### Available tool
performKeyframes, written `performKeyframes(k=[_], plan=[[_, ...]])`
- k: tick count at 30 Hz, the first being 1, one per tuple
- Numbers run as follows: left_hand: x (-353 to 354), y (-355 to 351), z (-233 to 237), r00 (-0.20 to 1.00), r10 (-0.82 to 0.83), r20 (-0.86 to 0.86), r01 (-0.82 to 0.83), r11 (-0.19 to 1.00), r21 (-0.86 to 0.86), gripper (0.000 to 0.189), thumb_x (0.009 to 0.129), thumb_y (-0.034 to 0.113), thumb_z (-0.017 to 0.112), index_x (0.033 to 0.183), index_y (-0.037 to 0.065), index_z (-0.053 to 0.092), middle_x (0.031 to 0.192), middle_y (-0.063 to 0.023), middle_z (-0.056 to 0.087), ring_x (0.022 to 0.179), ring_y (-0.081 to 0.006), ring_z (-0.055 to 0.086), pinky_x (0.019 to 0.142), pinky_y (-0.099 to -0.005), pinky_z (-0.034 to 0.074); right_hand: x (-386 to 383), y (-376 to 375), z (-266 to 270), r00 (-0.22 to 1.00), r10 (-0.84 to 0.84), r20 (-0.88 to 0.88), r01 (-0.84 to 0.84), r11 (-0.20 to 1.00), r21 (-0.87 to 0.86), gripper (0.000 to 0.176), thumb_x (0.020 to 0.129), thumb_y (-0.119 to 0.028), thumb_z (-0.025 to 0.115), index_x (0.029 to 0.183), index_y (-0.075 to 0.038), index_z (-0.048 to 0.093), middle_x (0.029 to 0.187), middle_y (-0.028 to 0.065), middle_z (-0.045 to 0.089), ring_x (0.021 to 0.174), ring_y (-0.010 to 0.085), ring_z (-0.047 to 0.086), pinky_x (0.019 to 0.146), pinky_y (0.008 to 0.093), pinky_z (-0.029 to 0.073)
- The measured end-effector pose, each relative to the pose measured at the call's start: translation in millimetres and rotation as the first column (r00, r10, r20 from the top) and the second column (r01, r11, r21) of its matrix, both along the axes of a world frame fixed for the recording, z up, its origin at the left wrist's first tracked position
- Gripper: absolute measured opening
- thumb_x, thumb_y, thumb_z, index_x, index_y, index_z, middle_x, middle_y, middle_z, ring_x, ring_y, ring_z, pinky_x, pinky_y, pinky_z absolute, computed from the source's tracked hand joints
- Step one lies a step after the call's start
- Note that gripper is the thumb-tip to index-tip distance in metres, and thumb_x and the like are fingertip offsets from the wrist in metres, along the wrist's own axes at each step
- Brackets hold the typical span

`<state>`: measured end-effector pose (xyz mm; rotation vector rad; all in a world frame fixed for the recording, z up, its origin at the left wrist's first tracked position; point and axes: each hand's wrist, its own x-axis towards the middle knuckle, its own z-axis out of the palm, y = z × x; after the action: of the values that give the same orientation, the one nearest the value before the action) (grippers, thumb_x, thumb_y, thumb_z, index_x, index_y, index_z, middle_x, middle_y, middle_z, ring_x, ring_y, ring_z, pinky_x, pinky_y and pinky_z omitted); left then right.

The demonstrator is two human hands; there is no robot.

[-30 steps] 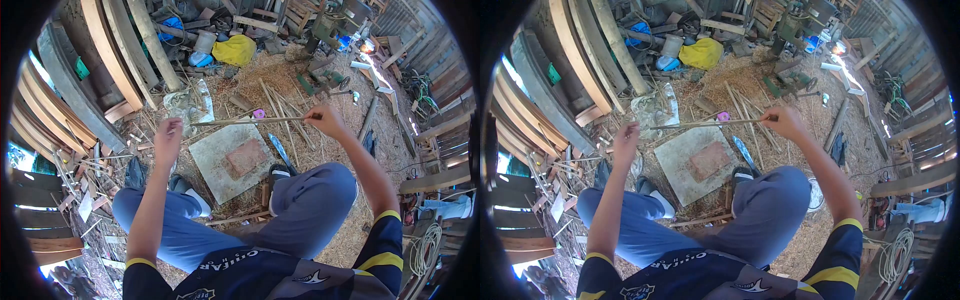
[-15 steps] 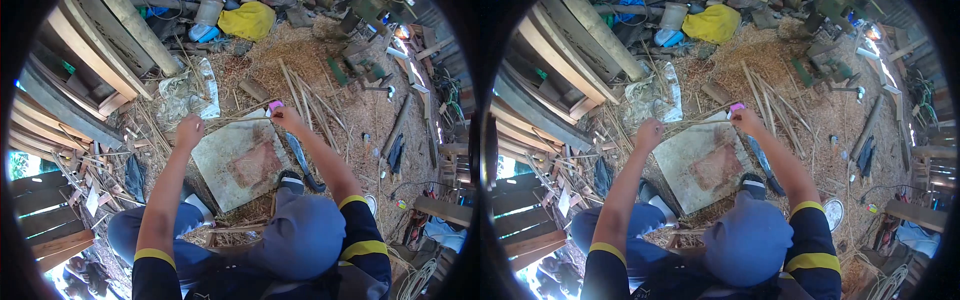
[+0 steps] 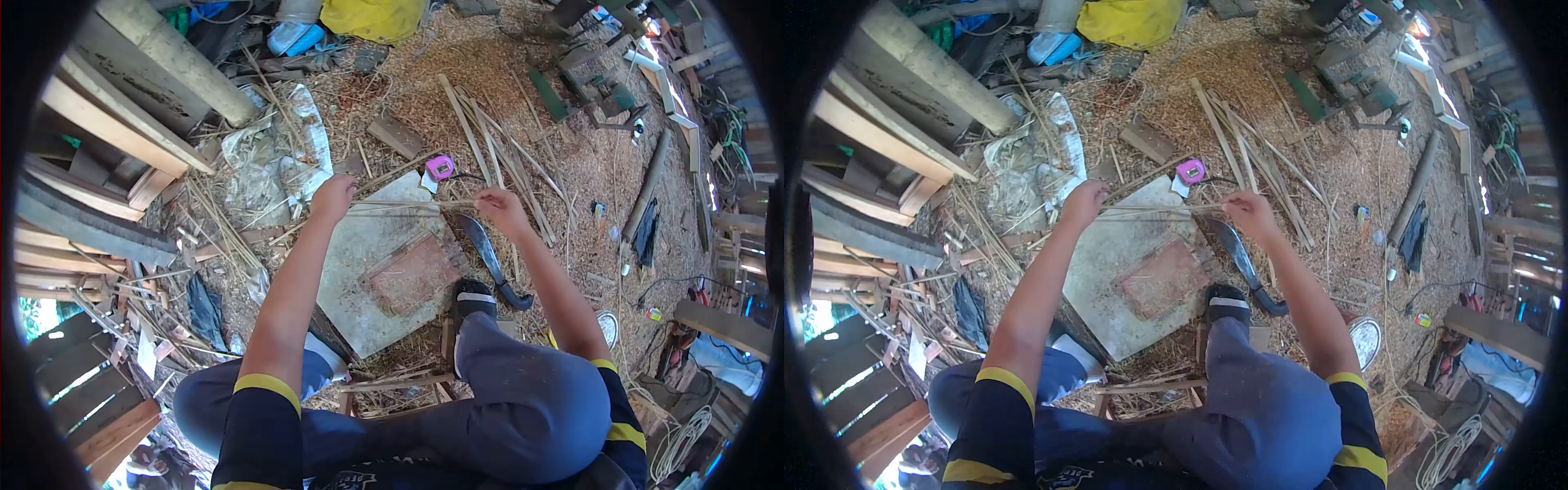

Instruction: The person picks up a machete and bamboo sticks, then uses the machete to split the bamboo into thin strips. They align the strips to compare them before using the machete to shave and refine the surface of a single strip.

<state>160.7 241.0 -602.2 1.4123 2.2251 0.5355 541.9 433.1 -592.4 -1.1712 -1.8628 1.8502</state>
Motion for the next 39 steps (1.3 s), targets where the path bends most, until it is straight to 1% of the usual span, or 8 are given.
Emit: performKeyframes(k=[4,7,11,14,22,33,36,39], plan=[[2,10,-38,0.992,-0.077,-0.096,0.078,0.997,0.010,0.017,0.094,0.021,0.065,0.105,0.011,0.073,0.103,-0.0120,0.071,0.098,-0.0363,0.067,0.085,-0.0478,0.055,28,-9,4,0.995,-0.064,0.078,0.063,0.998,0.008,0.013,0.094,-0.005,0.073,0.106,-0.001,0.071,0.103,0.0052,0.074,0.091,0.0120,0.068,0.084,0.0297,0.054],[9,11,-41,0.998,-0.042,-0.055,0.042,0.999,0.004,0.018,0.095,0.019,0.063,0.107,0.007,0.070,0.099,-0.0160,0.071,0.096,-0.0377,0.067,0.083,-0.0476,0.054,31,-8,-12,0.995,0.046,0.091,-0.066,0.971,0.230,0.009,0.095,-0.004,0.072,0.102,0.000,0.069,0.101,0.0053,0.073,0.091,0.0120,0.067,0.082,0.0309,0.054],[7,5,-42,0.996,-0.086,0.000,0.086,0.996,-0.006,0.016,0.097,0.018,0.061,0.103,0.005,0.068,0.100,-0.0161,0.069,0.095,-0.0381,0.066,0.083,-0.0473,0.053,14,-13,-2,0.901,0.075,0.427,-0.191,0.953,0.236,0.007,0.097,-0.014,0.069,0.103,-0.010,0.068,0.099,0.0086,0.071,0.091,0.0233,0.069,0.080,0.0401,0.054],[5,-2,-36,0.991,-0.085,0.102,0.080,0.995,0.051,0.013,0.097,0.017,0.063,0.102,0.005,0.066,0.103,-0.0161,0.067,0.093,-0.0381,0.066,0.082,-0.0474,0.052,12,-14,3,0.863,0.114,0.492,-0.397,0.755,0.522,0.009,0.099,-0.018,0.065,0.106,-0.013,0.064,0.102,0.0111,0.071,0.094,0.0327,0.068,0.079,0.0448,0.053],[8,-17,-21,0.987,-0.029,0.155,0.009,0.992,0.128,0.012,0.095,0.011,0.066,0.103,0.003,0.060,0.098,-0.0159,0.063,0.090,-0.0385,0.064,0.079,-0.0452,0.051,24,-25,-8,0.938,0.118,0.325,-0.276,0.821,0.499,0.012,0.102,-0.016,0.059,0.112,-0.011,0.058,0.099,0.0169,0.067,0.094,0.0423,0.064,0.079,0.0512,0.050],[-9,-16,35,0.977,0.211,-0.025,-0.194,0.935,0.297,0.012,0.100,0.013,0.060,0.106,0.002,0.058,0.096,-0.0223,0.066,0.090,-0.0424,0.064,0.078,-0.0492,0.050,-9,-21,13,0.969,0.055,0.241,-0.201,0.744,0.637,0.012,0.104,-0.018,0.056,0.114,-0.011,0.056,0.083,0.0215,0.066,0.084,0.0449,0.065,0.074,0.0527,0.051],[-21,-15,47,0.948,0.281,-0.153,-0.205,0.900,0.384,0.012,0.101,0.013,0.059,0.106,0.002,0.058,0.093,-0.0226,0.067,0.087,-0.0437,0.064,0.076,-0.0499,0.050,-32,-4,31,0.966,0.066,0.251,-0.213,0.752,0.623,0.011,0.101,-0.014,0.060,0.110,-0.009,0.058,0.094,0.0209,0.067,0.088,0.0442,0.065,0.076,0.0515,0.052],[-32,-21,54,0.925,0.329,-0.189,-0.225,0.877,0.424,0.011,0.102,0.012,0.057,0.107,0.002,0.056,0.094,-0.0233,0.068,0.085,-0.0459,0.064,0.075,-0.0530,0.049,-62,23,59,0.990,0.071,0.125,-0.143,0.438,0.887,0.010,0.095,-0.010,0.066,0.104,-0.009,0.062,0.111,0.0180,0.066,0.101,0.0415,0.064,0.084,0.0500,0.051]])
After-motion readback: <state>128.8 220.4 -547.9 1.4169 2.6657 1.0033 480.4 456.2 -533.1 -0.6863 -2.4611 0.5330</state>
